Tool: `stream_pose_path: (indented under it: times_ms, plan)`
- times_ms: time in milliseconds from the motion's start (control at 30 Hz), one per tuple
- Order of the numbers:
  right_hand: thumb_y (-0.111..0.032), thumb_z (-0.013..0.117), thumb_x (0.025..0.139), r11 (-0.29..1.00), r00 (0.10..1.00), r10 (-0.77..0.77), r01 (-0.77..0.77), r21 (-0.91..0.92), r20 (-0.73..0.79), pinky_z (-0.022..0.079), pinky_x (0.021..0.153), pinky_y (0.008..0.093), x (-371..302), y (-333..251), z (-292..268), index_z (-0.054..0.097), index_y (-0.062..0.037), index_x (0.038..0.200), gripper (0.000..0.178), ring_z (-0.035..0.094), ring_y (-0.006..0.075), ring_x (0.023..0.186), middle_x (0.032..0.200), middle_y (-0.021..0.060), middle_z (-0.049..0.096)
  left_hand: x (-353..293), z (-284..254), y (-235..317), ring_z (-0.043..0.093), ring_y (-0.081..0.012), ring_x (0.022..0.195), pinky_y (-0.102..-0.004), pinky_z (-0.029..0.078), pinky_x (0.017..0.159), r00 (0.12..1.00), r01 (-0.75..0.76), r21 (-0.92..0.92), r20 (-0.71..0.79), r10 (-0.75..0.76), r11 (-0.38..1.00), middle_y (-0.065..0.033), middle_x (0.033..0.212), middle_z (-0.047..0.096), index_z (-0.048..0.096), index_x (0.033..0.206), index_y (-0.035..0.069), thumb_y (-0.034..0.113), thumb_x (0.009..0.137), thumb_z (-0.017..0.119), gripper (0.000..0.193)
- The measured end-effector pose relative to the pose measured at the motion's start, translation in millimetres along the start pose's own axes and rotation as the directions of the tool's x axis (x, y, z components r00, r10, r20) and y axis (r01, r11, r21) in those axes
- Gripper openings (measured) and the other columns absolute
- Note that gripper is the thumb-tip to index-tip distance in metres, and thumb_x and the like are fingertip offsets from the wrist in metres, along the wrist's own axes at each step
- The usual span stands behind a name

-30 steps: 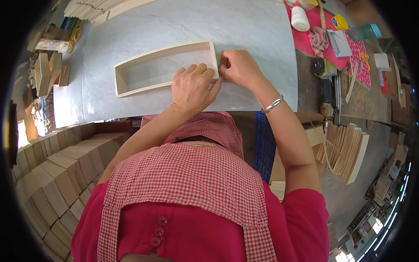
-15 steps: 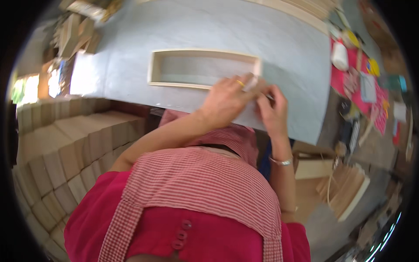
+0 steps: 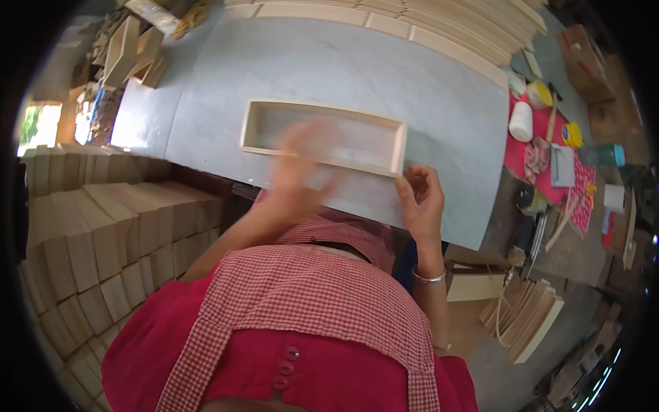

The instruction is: The person assembles small wooden boxes by applying glue to the edges of a rectangular frame and attaching a wooden base. They use a pneumatic nail gun to secure the base to the frame and then place the finished box on a stack of completed units.

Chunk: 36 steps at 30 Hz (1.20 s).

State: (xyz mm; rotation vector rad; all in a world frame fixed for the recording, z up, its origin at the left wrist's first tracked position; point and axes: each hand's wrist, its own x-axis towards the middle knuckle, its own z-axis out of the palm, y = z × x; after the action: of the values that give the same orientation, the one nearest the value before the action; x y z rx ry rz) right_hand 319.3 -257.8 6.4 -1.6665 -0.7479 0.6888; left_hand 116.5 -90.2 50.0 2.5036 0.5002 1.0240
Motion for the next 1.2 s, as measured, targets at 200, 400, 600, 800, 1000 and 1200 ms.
stream_pose_path:
  times_ms: [200, 400, 600, 800, 1000, 1200]
  plan:
    - [-0.009, 0.07, 0.087, 0.903, 0.933, -0.329, 0.356, -0.243, 0.145, 0.045, 0.108, 0.041, 6, -7, 7, 0.05, 0.0009, 0.137, 0.055, 0.056, 0.0287, 0.126, 0.14, 0.0174, 0.056, -60, -54, -74, 0.056, -0.0263, 0.123, -0.0413, 0.043, 0.107, 0.613, 0.732, -0.36, -0.022, -0.789, 0.579, -0.0186, 0.134, 0.059, 0.051, 0.14, -0.004, 0.038, 0.105, 0.057, 0.055]
    - [-0.016, 0.071, 0.091, 0.922, 0.944, -0.331, 0.326, -0.207, 0.013, 0.052, 0.085, 0.0344, 28, -75, -24, 0.056, 0.0017, 0.132, 0.047, 0.063, 0.0198, 0.1, 0.121, 0.0107, 0.063, 6, -94, -74, 0.06, -0.0161, 0.087, -0.0329, 0.051, 0.08, 0.61, 0.758, -0.438, 0.218, -0.762, 0.482, -0.0086, 0.098, 0.068, 0.067, 0.128, -0.004, 0.06, 0.106, 0.035, 0.075]
    - [-0.025, 0.075, 0.093, 0.796, 0.962, 0.267, -0.187, -0.576, 0.056, 0.052, 0.065, 0.0282, 87, -26, -50, 0.062, 0.005, 0.12, 0.042, 0.063, 0.0125, 0.076, 0.102, 0.0087, 0.069, 26, -41, -122, 0.058, -0.0161, 0.075, -0.032, 0.052, 0.075, 0.428, 0.903, -0.293, 0.533, -0.73, 0.315, -0.0064, 0.079, 0.061, 0.062, 0.129, -0.009, 0.066, 0.104, 0.041, 0.081]
    - [-0.027, 0.089, 0.076, 0.922, 0.99, 0.037, 0.019, -0.387, 0.136, 0.054, 0.074, 0.0342, 72, -14, -79, 0.046, -0.004, 0.148, 0.087, 0.064, 0.0181, 0.086, 0.135, 0.0115, 0.061, 0, -60, -134, 0.061, -0.0192, 0.091, -0.035, 0.053, 0.085, 0.713, 0.674, -0.305, 0.509, -0.483, 0.673, -0.0175, 0.123, 0.058, 0.037, 0.156, 0.003, 0.038, 0.084, 0.082, 0.092]
    - [-0.017, 0.096, 0.059, 0.839, 0.919, 0.032, 0.189, -0.51, 0.393, 0.054, 0.083, 0.0327, 84, -41, -77, 0.023, -0.0114, 0.163, 0.127, 0.061, 0.0214, 0.095, 0.156, 0.0109, 0.045, 10, -75, -136, 0.063, -0.0205, 0.092, -0.0371, 0.055, 0.088, 0.656, 0.592, -0.175, 0.671, -0.345, 0.786, -0.013, 0.112, 0.064, 0.017, 0.165, 0.013, 0.014, 0.064, 0.095, 0.127]
    - [-0.009, 0.094, 0.059, 0.895, 0.891, 0.109, 0.105, -0.433, 0.441, 0.057, 0.081, 0.0349, 96, -37, -68, 0.023, -0.0135, 0.163, 0.126, 0.065, 0.0217, 0.089, 0.129, 0.0135, 0.063, 22, -66, -141, 0.067, -0.023, 0.091, -0.0372, 0.057, 0.089, 0.647, 0.572, -0.174, 0.696, -0.31, 0.801, -0.0126, 0.102, 0.068, 0.022, 0.163, 0.01, 0.014, 0.066, 0.094, 0.121]
